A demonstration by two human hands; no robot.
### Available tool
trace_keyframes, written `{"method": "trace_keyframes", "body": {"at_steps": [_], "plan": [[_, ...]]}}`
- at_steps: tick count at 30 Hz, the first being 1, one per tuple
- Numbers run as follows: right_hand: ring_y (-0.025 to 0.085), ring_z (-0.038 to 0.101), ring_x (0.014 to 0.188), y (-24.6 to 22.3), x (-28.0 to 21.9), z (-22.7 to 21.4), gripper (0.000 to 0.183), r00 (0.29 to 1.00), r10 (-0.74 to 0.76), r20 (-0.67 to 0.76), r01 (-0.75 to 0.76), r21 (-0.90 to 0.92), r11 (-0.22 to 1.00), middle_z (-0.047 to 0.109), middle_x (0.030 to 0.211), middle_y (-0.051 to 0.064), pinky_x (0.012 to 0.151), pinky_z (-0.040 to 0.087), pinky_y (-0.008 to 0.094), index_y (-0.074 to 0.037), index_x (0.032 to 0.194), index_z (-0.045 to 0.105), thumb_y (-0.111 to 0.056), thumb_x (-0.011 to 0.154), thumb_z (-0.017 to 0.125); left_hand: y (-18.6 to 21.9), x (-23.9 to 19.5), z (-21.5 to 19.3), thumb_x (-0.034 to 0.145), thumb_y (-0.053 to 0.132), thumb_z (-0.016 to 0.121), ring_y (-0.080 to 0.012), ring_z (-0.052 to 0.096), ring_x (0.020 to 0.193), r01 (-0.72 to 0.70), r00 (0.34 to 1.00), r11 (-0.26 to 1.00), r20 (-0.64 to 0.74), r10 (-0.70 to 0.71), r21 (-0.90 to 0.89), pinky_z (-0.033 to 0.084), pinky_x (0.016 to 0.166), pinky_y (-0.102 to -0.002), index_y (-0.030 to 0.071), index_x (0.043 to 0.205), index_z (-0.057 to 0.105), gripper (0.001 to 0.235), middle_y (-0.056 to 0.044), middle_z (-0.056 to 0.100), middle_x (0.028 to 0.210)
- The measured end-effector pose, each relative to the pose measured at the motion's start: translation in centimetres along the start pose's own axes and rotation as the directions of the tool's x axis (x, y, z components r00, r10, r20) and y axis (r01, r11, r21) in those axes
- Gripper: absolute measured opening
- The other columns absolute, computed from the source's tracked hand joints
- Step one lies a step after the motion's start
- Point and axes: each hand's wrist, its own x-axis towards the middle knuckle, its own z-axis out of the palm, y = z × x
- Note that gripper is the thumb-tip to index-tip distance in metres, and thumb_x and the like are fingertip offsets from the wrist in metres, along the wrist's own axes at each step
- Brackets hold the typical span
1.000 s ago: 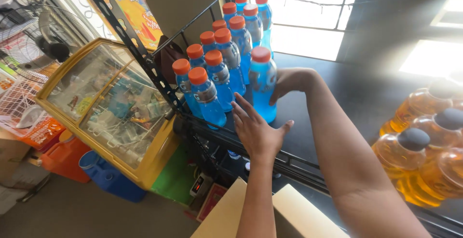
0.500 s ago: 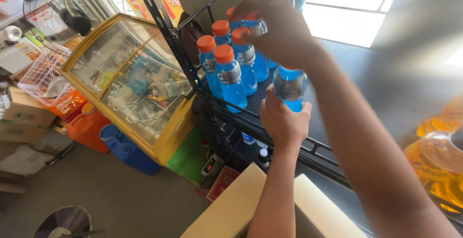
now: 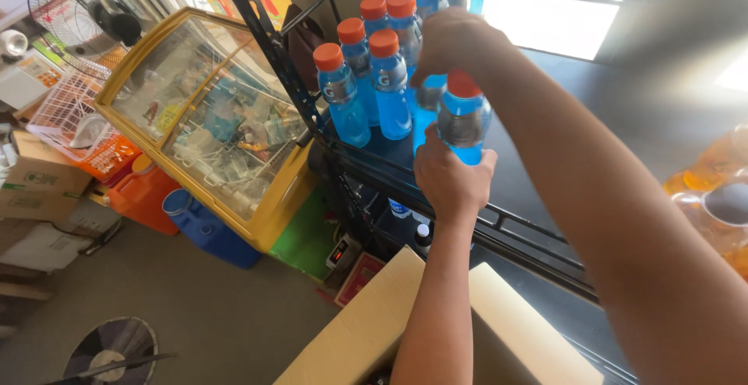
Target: Packing several Gatorade and tea bottles from a shelf into a cardboard box.
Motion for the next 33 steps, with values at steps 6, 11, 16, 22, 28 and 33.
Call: {"method": "trace_keyframes", "body": {"at_steps": [6, 11, 16, 22, 28, 33], "plan": [[0.030, 0.075, 0.080, 9.1, 2.3, 3.9, 0.060, 0.946, 0.179, -0.271, -0.205, -0.072, 0.976, 0.077, 0.092, 0.016, 0.074, 0.060, 0.039, -0.007, 0.101, 0.082, -0.059, 0.071, 0.087, -0.6, -0.4, 0.4, 0.067, 0.023, 0.085, -0.0356, 0.067, 0.106, -0.130, 0.990, 0.991, -0.062, 0.128, -0.028, 0.051, 0.098, -0.053, 0.003, 0.132, 0.051, 0.076, -0.016, 0.069, 0.118], [0.034, 0.073, 0.086, 14.4, 1.6, 4.2, 0.067, 0.923, 0.260, -0.283, -0.284, -0.046, 0.958, 0.075, 0.102, 0.019, 0.073, 0.059, 0.041, -0.006, 0.113, 0.078, -0.058, 0.074, 0.089, -0.4, -0.4, 0.4, 0.066, 0.022, 0.084, -0.0373, 0.065, 0.107, -0.068, 0.997, 0.997, -0.027, 0.068, -0.018, 0.049, 0.099, -0.054, 0.002, 0.133, 0.049, 0.078, -0.017, 0.067, 0.117], [0.033, 0.073, 0.087, 12.4, 2.2, 3.6, 0.065, 0.914, 0.142, -0.380, -0.132, 0.053, 0.990, 0.074, 0.106, 0.019, 0.072, 0.059, 0.040, -0.007, 0.120, 0.076, -0.056, 0.079, 0.085, -0.3, -0.3, 0.3, 0.067, 0.021, 0.083, -0.0367, 0.065, 0.106, -0.063, 0.997, 0.997, -0.047, 0.061, -0.035, 0.049, 0.099, -0.054, 0.002, 0.132, 0.050, 0.075, -0.015, 0.068, 0.116], [0.033, 0.073, 0.088, 9.2, 3.1, 3.1, 0.063, 0.850, -0.004, -0.526, 0.106, 0.164, 0.981, 0.073, 0.112, 0.018, 0.072, 0.059, 0.039, -0.008, 0.130, 0.072, -0.053, 0.087, 0.080, -0.7, -0.7, 0.6, 0.070, 0.020, 0.079, -0.0368, 0.061, 0.115, -0.086, 0.994, 0.994, -0.074, 0.081, -0.068, 0.047, 0.105, -0.053, 0.000, 0.132, 0.050, 0.071, -0.017, 0.063, 0.124], [0.033, 0.072, 0.094, 0.8, 3.5, 2.5, 0.061, 0.717, -0.298, -0.631, 0.496, 0.160, 0.854, 0.072, 0.114, 0.018, 0.076, 0.057, 0.041, -0.012, 0.136, 0.068, -0.052, 0.092, 0.081, 0.0, -0.8, -0.1, 0.070, 0.014, 0.077, -0.0497, 0.020, 0.151, 0.113, 0.968, 0.989, -0.237, -0.088, 0.094, 0.003, 0.115, -0.078, -0.001, 0.147, 0.031, 0.091, -0.023, 0.043, 0.147], [0.042, 0.070, 0.089, -1.9, 4.0, 4.9, 0.066, 0.625, -0.369, -0.688, 0.572, 0.083, 0.816, 0.070, 0.109, 0.024, 0.069, 0.055, 0.049, -0.013, 0.126, 0.071, -0.048, 0.076, 0.094, -0.3, -1.0, 0.4, 0.077, 0.015, 0.073, -0.0466, 0.010, 0.156, 0.253, 0.957, 0.964, -0.169, -0.237, 0.077, -0.003, 0.111, -0.080, 0.003, 0.161, 0.007, 0.108, -0.022, 0.029, 0.163]]}}
